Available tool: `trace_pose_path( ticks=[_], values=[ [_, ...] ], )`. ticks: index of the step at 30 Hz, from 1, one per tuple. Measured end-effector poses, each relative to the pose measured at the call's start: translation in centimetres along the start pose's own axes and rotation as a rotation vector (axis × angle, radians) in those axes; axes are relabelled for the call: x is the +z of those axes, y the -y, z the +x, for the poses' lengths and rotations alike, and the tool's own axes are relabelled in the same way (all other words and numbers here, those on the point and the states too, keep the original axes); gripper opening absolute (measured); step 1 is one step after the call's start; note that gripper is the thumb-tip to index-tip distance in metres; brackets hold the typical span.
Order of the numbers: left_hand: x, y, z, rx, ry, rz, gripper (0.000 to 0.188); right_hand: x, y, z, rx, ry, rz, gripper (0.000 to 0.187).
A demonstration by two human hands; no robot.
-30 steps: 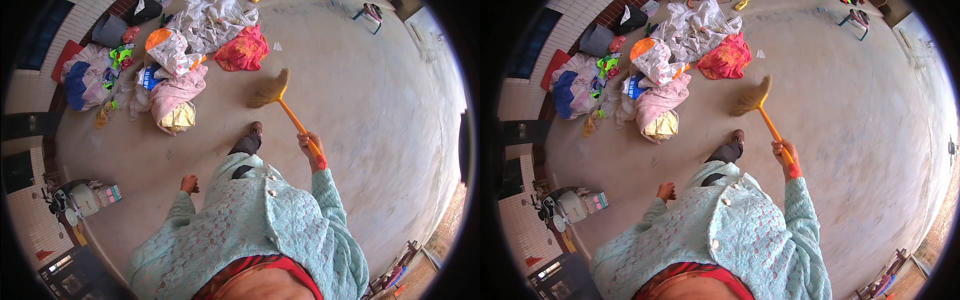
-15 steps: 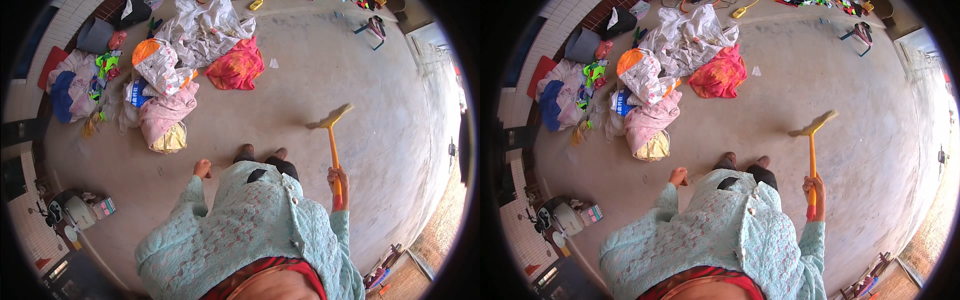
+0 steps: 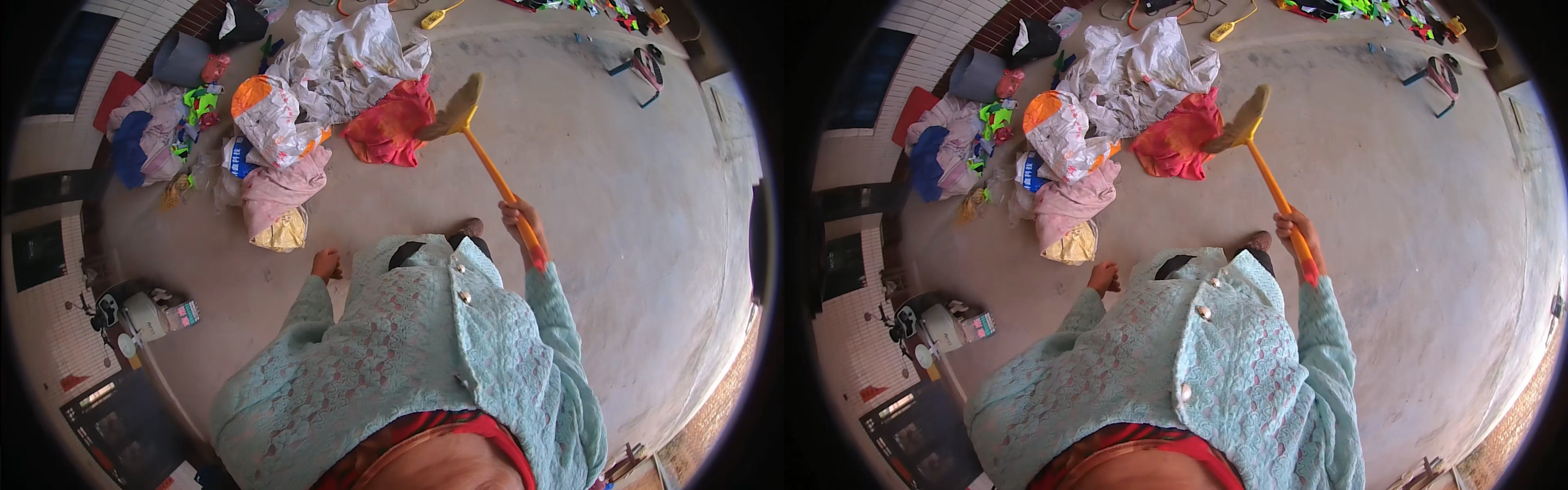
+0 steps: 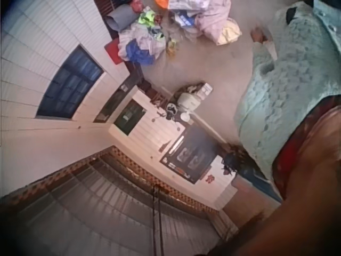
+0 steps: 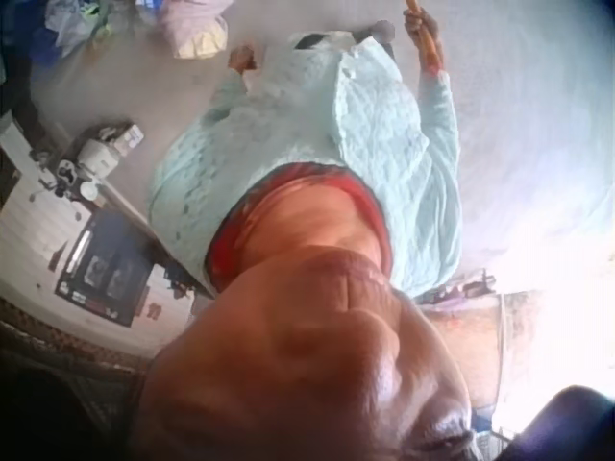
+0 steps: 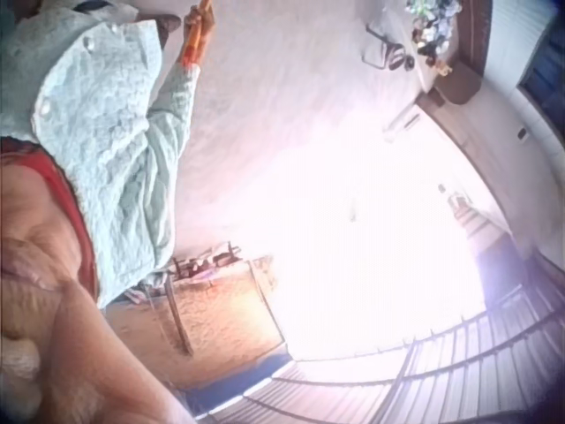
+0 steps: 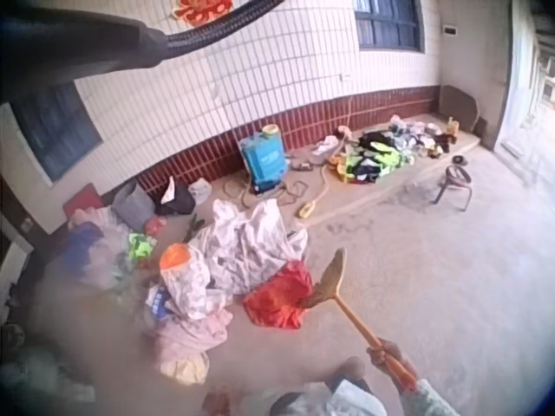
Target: The person sweeps a concrete floor with a yellow broom, moving around a parked blue three-wheeled vehicle and a scooter. They gather debris into a pile near a basket and continue sweeping different sections of the area.
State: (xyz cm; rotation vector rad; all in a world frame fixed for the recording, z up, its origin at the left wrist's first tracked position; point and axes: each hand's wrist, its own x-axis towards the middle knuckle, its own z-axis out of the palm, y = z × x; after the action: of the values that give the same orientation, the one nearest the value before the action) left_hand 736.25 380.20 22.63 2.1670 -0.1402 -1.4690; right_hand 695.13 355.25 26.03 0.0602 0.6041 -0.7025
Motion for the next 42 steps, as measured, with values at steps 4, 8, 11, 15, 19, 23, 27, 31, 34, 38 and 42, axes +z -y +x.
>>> trace_pose_path(
  ticks=[4,8,11,15,19,23,27,31,34,38,42],
  values=[
    [2.7,-2.4,-3.2,-0.046,-0.037,0.039,0.032,-2.7,4.5,5.1,0.117,-0.072,0.026,0.018],
    [3.1,-1.8,-4.8,-0.081,-0.093,0.015,0.032,-5.6,8.4,3.8,0.084,-0.208,0.127,0.014],
    [3.2,-1.0,-5.2,-0.157,-0.126,0.048,0.031,-4.8,11.0,0.7,-0.038,-0.252,-0.008,0.023],
    [4.3,-1.1,-1.1,-0.264,-0.057,-0.005,0.029,-0.5,13.6,-2.0,-0.166,-0.303,-0.092,0.036],
    [9.4,-5.7,5.1,-0.320,0.002,-0.114,0.028,3.5,15.0,-3.4,-0.204,-0.272,-0.018,0.043],
    [14.2,-15.0,10.6,-0.078,0.059,-0.168,0.029,7.3,15.8,-2.3,-0.185,-0.205,0.065,0.052],
    [15.2,-20.8,12.7,0.005,0.148,-0.157,0.031,10.0,17.7,3.6,-0.090,-0.108,0.072,0.052],
    [12.9,-20.6,12.5,-0.033,0.050,-0.173,0.032,11.1,17.9,14.1,0.028,0.007,0.092,0.044],
    [10.9,-19.6,9.9,-0.115,-0.059,-0.189,0.033,8.5,17.7,23.3,0.064,0.034,0.040,0.028],
    [7.9,-15.4,5.2,-0.220,-0.153,-0.009,0.030,5.5,20.1,30.8,0.089,-0.099,0.042,0.008],
    [8.3,-14.4,2.2,-0.364,-0.153,-0.016,0.028,5.3,22.2,26.0,0.016,-0.043,0.207,0.011]
  ],
)
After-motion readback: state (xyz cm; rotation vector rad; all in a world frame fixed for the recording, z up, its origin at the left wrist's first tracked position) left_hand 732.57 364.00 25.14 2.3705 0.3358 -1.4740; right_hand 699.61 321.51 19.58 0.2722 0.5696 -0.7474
